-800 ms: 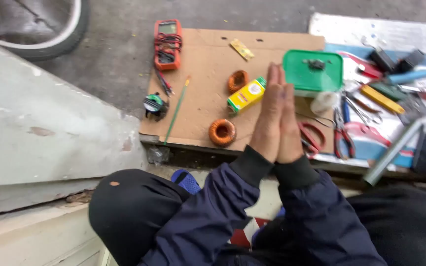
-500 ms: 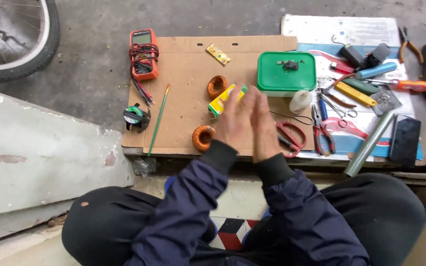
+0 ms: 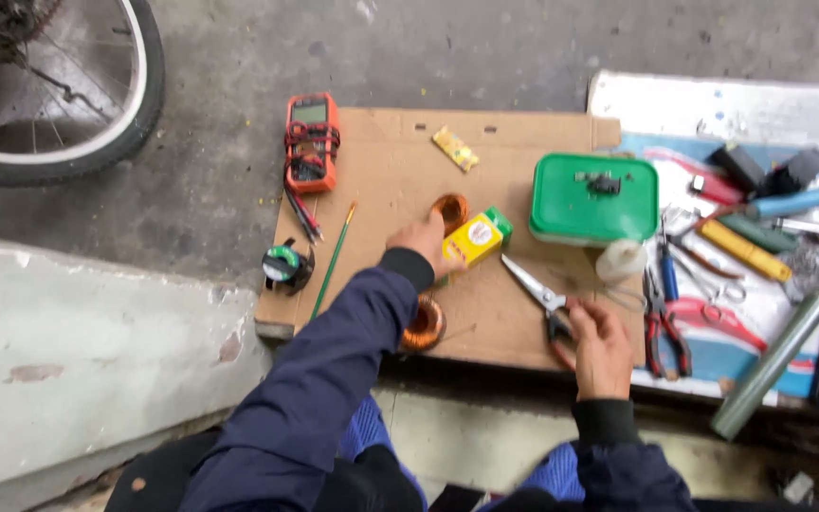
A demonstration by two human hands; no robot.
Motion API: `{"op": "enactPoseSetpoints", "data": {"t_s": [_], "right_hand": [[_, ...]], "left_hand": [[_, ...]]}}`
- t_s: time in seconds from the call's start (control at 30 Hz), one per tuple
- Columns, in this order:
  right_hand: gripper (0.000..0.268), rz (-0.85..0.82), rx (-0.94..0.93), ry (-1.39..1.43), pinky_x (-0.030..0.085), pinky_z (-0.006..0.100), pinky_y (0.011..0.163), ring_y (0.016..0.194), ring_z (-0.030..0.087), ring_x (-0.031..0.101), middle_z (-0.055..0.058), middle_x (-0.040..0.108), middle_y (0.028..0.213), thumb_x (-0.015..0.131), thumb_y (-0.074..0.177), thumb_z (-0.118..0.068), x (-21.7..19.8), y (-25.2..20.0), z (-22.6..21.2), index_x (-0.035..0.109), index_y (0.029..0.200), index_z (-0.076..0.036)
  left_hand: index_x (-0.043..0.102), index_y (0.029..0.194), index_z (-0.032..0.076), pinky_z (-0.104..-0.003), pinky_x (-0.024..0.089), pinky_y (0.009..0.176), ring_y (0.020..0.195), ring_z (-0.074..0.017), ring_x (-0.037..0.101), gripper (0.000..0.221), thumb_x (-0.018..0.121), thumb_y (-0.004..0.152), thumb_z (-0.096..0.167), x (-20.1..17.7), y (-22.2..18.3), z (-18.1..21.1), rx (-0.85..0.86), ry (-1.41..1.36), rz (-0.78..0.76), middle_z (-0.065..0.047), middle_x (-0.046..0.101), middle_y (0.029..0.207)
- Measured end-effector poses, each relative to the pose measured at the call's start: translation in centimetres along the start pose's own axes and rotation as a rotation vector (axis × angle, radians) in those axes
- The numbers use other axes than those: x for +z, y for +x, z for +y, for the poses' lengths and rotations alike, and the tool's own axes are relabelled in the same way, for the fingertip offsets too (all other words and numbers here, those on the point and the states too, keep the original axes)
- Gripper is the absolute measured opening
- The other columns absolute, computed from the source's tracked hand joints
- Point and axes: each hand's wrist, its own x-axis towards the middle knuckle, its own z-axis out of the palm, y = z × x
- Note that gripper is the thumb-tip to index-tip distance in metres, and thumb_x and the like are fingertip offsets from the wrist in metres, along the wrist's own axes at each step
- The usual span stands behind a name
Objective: Cutting and tearing a small cardboard box into strips using scissors and hands at a workbench.
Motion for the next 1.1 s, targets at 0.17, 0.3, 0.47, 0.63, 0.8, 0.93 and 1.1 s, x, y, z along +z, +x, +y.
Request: {"op": "enactPoseSetpoints", "data": {"t_s": [0.17, 0.3, 0.47, 0.63, 0.8, 0.93, 1.1], "right_hand": [[0.038, -0.044, 0.027, 0.017, 0.062, 0.039, 0.085, 0.118, 0.021, 0.067, 0.011, 0.072, 0.137, 0.063, 0.109, -0.017, 0.0, 0.1, -0.8, 0.065, 0.144, -0.001], [0.027, -0.014, -0.012, 0.078, 0.063, 0.034, 0.076, 0.105, 0.015, 0.070, 0.004, 0.079, 0.126, 0.066, 0.109, -0.018, 0.3, -1.2, -1.9, 0.073, 0.134, -0.009], [0.026, -0.164, -0.179, 0.103, 0.053, 0.026, 0.073, 0.102, 0.016, 0.074, 0.009, 0.081, 0.116, 0.066, 0.110, -0.015, 0.8, -4.6, -5.2, 0.078, 0.130, -0.003], [0.062, -0.462, -0.390, 0.165, 0.053, 0.036, 0.111, 0.135, 0.027, 0.066, 0.015, 0.063, 0.157, 0.064, 0.099, 0.000, 2.1, -8.3, -6.0, 0.051, 0.159, -0.003], [0.079, -0.571, -0.565, 0.161, 0.053, 0.041, 0.112, 0.131, 0.027, 0.064, 0.018, 0.058, 0.156, 0.069, 0.095, -0.005, 2.9, -12.9, -7.0, 0.038, 0.167, -0.003], [0.059, -0.377, -0.574, 0.184, 0.055, 0.051, 0.114, 0.132, 0.029, 0.067, 0.019, 0.071, 0.141, 0.076, 0.104, -0.009, 3.1, -12.6, -3.9, 0.056, 0.159, -0.003], [0.023, -0.181, -0.478, 0.157, 0.064, 0.038, 0.094, 0.102, 0.017, 0.074, 0.013, 0.082, 0.107, 0.071, 0.110, -0.010, 2.3, -9.6, 0.4, 0.079, 0.132, -0.008]], "left_hand": [[0.048, 0.130, 0.008, -0.052, 0.063, 0.081, 0.089, -0.0395, 0.080, 0.089, 0.097, 0.074, 0.058, 5.2, 5.1, -1.0, 0.078, 0.213, 0.190, -0.016, 0.079, 0.101], [0.062, 0.135, 0.011, -0.048, 0.062, 0.088, 0.101, -0.0389, 0.078, 0.070, 0.081, 0.081, 0.051, 0.4, 2.7, 0.4, 0.088, 0.124, 0.188, -0.016, 0.080, 0.115], [0.076, 0.132, -0.003, -0.025, 0.063, 0.078, 0.089, -0.0177, 0.080, 0.073, 0.085, 0.078, 0.045, -6.9, -4.0, 3.6, 0.064, -0.913, 0.036, -0.013, 0.084, 0.111], [0.078, 0.137, 0.001, -0.030, 0.063, 0.068, 0.079, -0.0207, 0.075, 0.066, 0.079, 0.088, 0.045, -6.2, -12.4, 6.5, -0.071, -1.581, -0.097, -0.016, 0.079, 0.101], [0.063, 0.145, -0.002, -0.036, 0.063, 0.079, 0.089, -0.0263, 0.074, 0.055, 0.066, 0.109, 0.040, -0.5, -17.8, 7.2, 0.082, -2.137, -0.237, -0.017, 0.074, 0.116], [0.060, 0.142, 0.007, -0.038, 0.069, 0.092, 0.104, -0.0274, 0.079, 0.061, 0.081, 0.103, 0.050, 3.1, -19.9, 7.9, -0.057, -2.143, -0.195, -0.014, 0.074, 0.119], [0.043, 0.165, 0.015, -0.044, 0.054, 0.120, 0.128, -0.0243, 0.068, 0.071, 0.077, 0.105, 0.033, 5.4, -23.4, 9.2, 0.201, -2.095, -0.048, -0.009, 0.065, 0.134]]}}
